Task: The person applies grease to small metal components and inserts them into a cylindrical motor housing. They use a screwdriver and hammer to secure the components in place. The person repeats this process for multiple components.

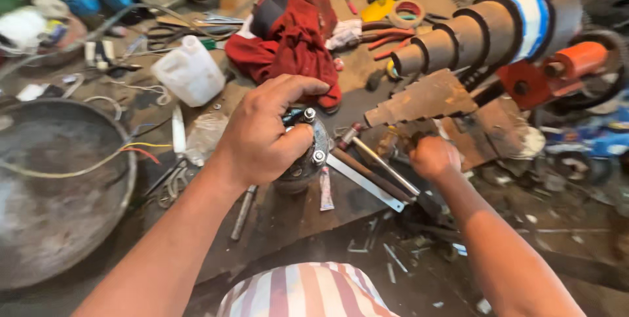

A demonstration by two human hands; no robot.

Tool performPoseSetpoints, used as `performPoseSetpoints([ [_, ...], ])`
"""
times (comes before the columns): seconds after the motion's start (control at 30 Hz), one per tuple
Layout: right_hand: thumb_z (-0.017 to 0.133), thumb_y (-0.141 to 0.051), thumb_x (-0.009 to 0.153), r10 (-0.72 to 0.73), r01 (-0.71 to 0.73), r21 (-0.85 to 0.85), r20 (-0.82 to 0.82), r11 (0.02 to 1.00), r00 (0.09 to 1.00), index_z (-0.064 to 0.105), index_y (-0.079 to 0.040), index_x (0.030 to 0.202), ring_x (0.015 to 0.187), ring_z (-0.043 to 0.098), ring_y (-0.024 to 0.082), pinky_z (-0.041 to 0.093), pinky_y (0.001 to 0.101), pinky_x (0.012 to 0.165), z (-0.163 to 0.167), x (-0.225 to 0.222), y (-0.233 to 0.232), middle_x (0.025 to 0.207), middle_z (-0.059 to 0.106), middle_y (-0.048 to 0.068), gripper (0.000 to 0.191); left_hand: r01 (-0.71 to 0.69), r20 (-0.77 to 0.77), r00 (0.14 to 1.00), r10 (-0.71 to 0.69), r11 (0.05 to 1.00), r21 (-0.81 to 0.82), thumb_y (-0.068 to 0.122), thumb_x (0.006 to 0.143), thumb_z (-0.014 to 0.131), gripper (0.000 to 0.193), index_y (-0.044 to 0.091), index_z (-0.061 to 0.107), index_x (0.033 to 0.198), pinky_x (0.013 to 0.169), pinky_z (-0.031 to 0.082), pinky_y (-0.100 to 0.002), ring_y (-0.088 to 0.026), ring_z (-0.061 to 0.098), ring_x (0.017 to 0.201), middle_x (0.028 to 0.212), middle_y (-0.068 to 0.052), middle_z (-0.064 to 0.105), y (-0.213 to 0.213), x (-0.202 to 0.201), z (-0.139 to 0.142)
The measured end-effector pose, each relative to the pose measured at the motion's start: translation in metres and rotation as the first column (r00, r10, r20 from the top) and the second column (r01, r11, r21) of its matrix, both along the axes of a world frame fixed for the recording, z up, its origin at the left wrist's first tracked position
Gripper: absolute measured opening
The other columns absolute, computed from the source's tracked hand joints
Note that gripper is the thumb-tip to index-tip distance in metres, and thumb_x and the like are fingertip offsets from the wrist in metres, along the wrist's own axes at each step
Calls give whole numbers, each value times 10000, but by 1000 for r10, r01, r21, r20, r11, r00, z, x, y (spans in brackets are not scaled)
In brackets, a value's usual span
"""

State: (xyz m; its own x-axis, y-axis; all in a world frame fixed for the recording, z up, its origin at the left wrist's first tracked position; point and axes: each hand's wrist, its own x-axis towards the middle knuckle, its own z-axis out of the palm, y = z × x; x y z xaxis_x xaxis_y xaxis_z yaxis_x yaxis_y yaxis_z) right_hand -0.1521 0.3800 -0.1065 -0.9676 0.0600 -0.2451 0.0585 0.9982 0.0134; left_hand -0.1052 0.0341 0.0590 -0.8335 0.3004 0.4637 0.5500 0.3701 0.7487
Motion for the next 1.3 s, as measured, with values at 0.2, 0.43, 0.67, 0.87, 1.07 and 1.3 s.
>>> performPoseSetpoints([
  [0.2,552,-577,960,37,-41,26,140,999,990,728,-91,1106,1086,705,349,536,519,934,-16,-1,-20,1095,733,168,537,-4,81,997,12,996,-92,113,787,588,451,2,641,1221,969,518,-361,-297,685,1088,1136,-155,708,3,-1,8],
  [0.43,505,-348,1006,182,-178,-55,74,982,981,613,-110,1177,941,741,359,571,495,812,-59,38,-22,975,756,160,313,-53,257,962,96,984,-170,93,742,603,484,25,669,1216,801,531,-336,-238,659,851,1008,-142,706,6,-2,7],
  [0.67,582,-346,972,-128,53,-709,-53,703,990,631,-110,1108,724,661,289,520,438,649,-64,129,-21,759,684,127,276,84,203,976,-74,996,-37,18,790,571,347,-14,704,1109,949,552,-310,-169,726,1030,1079,-117,769,4,-5,0],
  [0.87,484,-313,1061,-303,194,-919,304,-343,903,626,2,1085,531,397,67,319,251,463,-79,200,-127,678,479,-18,347,64,257,965,-58,998,-17,13,806,554,293,-28,702,1055,893,570,-297,-147,730,966,1006,-91,786,2,-6,-6],
  [1.07,534,-336,1092,-481,-384,-552,37,-741,876,574,6,1172,643,441,110,386,270,557,-66,229,-189,795,530,43,354,102,236,967,-95,995,-16,6,800,545,280,-32,700,1030,866,567,-275,-115,705,924,962,-86,774,0,-10,-11],
  [1.3,540,-432,962,-519,-216,-686,272,-695,810,552,-48,1135,589,483,138,393,287,463,-69,214,-244,828,547,50,421,117,172,979,-113,993,-9,31,794,555,262,-24,722,989,816,564,-260,-95,689,854,893,-73,761,-1,-11,-16],
])
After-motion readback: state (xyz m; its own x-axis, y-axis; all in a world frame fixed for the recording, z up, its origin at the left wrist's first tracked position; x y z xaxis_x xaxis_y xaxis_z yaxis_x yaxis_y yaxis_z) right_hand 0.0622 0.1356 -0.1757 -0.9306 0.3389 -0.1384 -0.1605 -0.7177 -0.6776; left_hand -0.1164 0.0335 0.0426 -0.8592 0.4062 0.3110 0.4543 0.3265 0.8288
